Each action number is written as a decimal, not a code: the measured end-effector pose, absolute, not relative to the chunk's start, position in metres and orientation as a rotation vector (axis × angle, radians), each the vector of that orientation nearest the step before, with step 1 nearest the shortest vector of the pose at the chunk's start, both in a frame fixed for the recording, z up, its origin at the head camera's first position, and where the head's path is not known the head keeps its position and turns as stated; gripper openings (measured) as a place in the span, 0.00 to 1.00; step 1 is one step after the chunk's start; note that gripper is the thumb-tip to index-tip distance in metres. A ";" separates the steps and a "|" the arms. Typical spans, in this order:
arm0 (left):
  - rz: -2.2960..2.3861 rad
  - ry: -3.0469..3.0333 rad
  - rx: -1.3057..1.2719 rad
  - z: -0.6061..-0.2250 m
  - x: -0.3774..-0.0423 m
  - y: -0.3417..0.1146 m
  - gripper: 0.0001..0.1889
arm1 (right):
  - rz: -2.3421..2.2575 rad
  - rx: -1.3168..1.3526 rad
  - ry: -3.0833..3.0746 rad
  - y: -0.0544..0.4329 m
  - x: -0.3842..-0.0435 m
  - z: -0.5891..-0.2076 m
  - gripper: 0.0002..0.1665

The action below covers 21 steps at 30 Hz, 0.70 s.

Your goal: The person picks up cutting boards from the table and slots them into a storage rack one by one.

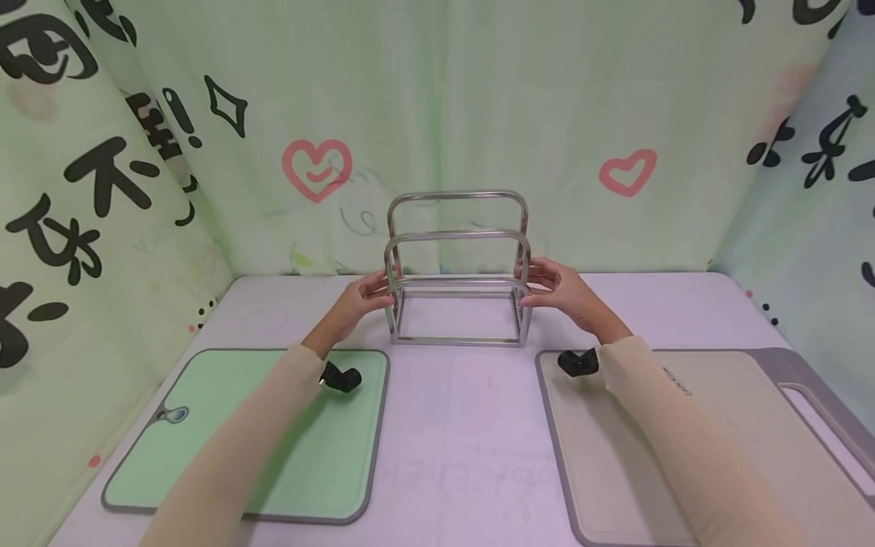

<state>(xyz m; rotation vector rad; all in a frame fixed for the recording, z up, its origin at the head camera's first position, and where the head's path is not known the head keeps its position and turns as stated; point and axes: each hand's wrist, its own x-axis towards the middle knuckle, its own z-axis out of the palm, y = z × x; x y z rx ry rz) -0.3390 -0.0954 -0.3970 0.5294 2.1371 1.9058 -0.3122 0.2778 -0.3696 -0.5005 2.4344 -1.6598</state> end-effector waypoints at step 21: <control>1.795 2.206 0.659 -0.387 -0.330 -0.115 0.34 | -1.716 -0.631 2.345 0.289 -0.302 -0.361 0.44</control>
